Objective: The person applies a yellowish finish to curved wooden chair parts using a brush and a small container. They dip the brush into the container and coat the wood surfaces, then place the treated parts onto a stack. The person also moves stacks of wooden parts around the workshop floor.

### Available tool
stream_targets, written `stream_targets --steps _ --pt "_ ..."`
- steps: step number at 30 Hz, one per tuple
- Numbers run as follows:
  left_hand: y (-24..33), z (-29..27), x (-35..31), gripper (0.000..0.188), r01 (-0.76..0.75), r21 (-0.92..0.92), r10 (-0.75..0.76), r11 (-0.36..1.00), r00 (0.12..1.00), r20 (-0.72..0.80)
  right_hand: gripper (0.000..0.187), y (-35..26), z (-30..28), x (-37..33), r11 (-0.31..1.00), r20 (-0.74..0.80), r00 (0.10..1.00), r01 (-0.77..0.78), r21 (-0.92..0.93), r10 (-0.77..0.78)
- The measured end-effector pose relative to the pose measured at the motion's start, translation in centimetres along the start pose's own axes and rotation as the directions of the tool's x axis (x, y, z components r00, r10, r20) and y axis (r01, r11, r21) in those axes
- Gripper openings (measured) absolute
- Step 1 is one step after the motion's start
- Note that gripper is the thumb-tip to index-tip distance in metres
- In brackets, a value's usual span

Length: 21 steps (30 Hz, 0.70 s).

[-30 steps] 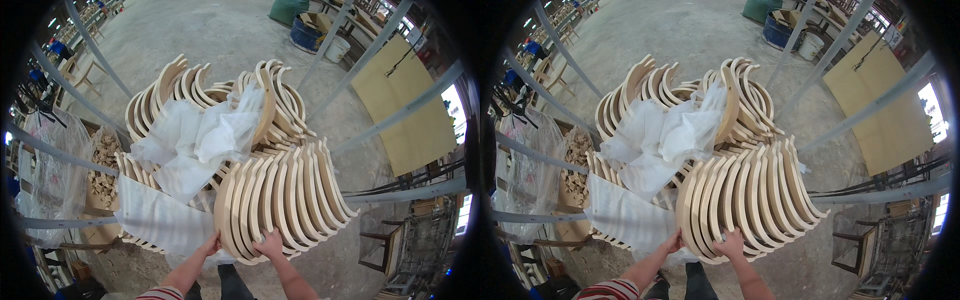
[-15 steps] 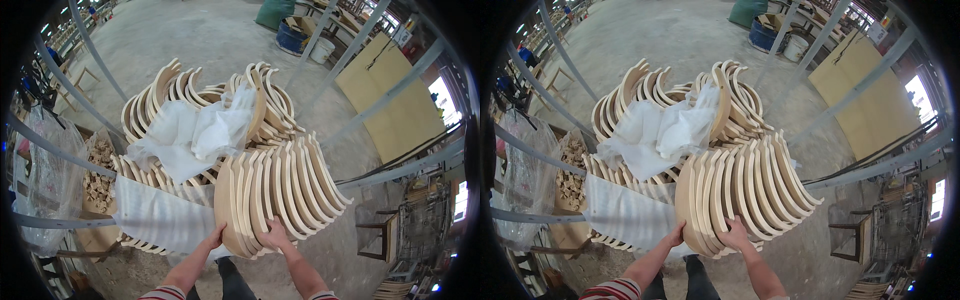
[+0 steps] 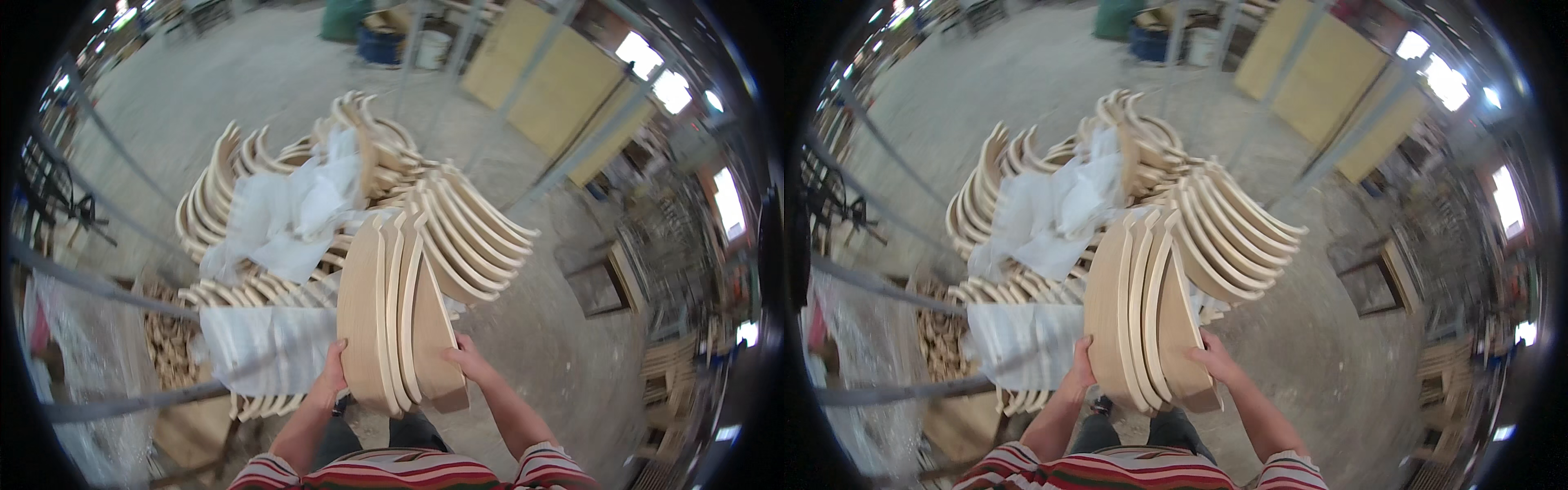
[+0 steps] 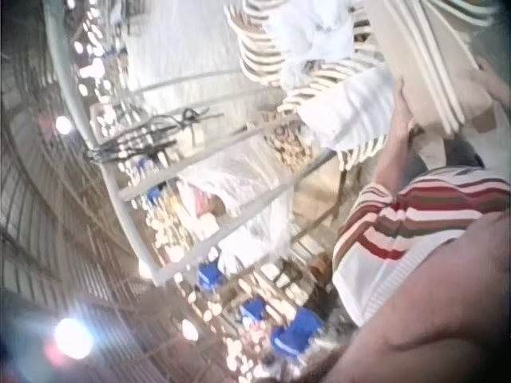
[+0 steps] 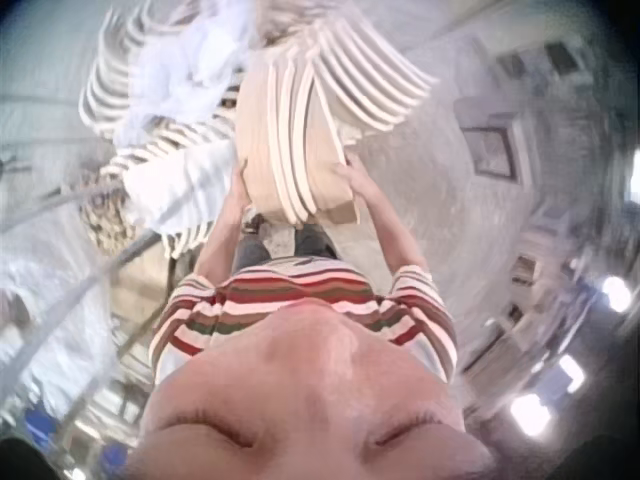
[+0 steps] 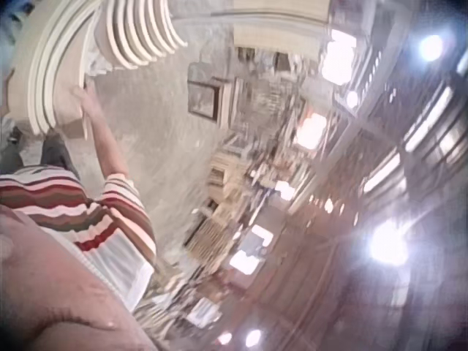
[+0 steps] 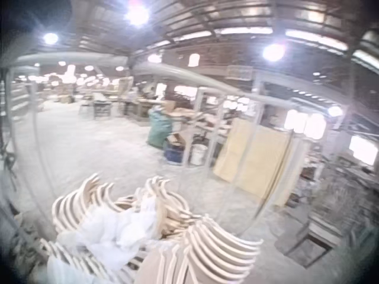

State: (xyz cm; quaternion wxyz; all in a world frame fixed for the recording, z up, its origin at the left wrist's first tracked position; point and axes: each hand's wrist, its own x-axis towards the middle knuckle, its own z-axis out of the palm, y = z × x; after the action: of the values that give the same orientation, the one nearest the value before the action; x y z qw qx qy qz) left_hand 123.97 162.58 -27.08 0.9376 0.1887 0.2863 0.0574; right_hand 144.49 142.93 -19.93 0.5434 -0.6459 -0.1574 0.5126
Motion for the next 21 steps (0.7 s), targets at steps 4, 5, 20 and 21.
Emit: stream_targets --steps 4,5,20,21 --pt "0.2 1.7 -3.7 0.071 0.19 0.042 -0.195 0.981 0.949 0.247 0.054 0.9 3.0 -10.7 0.988 -0.231 0.972 -0.005 0.155 0.041" --pt "-0.1 2.9 -4.8 0.071 0.199 0.107 -0.218 0.974 0.951 0.22 0.054 1.8 4.0 -13.5 0.976 -0.302 0.952 0.02 0.216 0.047" --pt "-21.7 12.4 -25.4 0.077 0.313 0.855 -0.909 0.415 0.183 0.374 0.072 20.7 38.6 -53.4 0.7 -0.935 -0.048 0.677 0.229 0.352" --pt "-23.0 12.5 -28.4 0.076 0.299 0.888 -0.937 0.349 0.108 0.332 0.074 21.5 43.3 -55.2 0.681 -0.907 -0.182 0.719 0.141 0.38"
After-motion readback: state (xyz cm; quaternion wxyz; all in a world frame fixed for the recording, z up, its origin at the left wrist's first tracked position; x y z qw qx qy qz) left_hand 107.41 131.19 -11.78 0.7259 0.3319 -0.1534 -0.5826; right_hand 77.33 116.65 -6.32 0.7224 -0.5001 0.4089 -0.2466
